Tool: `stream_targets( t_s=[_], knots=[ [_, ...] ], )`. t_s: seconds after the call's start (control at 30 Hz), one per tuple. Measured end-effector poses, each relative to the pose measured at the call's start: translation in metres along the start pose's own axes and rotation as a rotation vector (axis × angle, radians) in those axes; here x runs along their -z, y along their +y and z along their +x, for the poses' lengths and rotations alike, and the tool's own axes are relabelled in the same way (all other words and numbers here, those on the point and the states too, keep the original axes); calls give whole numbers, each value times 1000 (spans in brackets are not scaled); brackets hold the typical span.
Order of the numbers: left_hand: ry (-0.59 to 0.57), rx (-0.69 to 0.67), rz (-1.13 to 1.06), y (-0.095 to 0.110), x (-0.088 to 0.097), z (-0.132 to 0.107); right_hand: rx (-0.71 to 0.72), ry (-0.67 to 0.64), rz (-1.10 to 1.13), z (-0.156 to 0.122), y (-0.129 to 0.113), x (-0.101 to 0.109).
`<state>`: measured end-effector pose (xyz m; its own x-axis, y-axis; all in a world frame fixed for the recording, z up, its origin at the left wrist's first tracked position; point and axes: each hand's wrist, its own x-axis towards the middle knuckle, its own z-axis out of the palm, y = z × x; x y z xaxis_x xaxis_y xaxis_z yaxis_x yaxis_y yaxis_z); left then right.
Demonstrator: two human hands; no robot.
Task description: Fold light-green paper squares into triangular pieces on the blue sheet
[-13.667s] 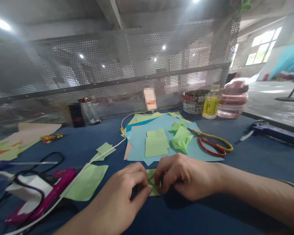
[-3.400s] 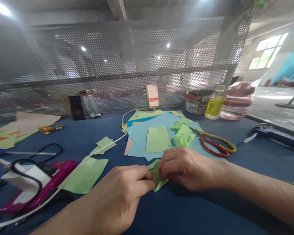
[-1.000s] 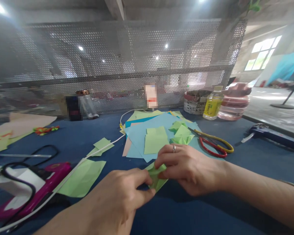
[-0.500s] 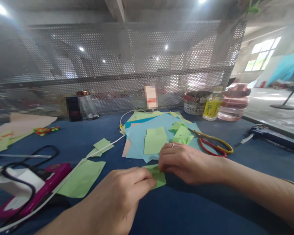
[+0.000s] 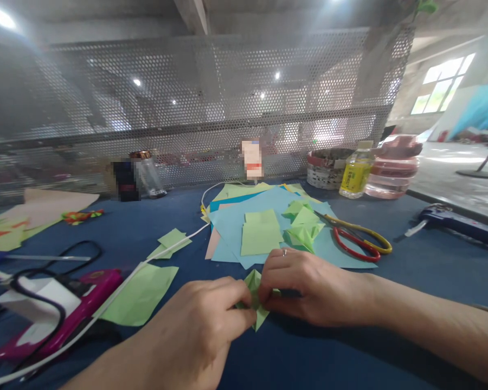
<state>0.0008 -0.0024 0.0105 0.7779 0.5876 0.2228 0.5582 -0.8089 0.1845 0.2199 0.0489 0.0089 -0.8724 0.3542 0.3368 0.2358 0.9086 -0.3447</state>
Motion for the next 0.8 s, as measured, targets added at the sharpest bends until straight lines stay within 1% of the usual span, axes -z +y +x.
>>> stream_targets(
  t_s=[0.23,0.37,0.53,0.6,0.7,0.8],
  knots=[
    [63,-4,27,3,2,-1,-6,-15,44,-2,3,0],
    [66,-20,41,0,-1,-3,-21,-13,67,-2,4,0],
    [105,-26,54,-1,-3,-3,-26,-23,59,-2,3,0],
    [76,-16,41,-2,-3,-2,-24,-27,50,-2,3,1],
    [2,-5,21,-3,-2,-2,-7,-36,20,-2,4,1],
    [-14,2,37,-2,-2,0,46,-48,-72,-2,4,0]
  ],
)
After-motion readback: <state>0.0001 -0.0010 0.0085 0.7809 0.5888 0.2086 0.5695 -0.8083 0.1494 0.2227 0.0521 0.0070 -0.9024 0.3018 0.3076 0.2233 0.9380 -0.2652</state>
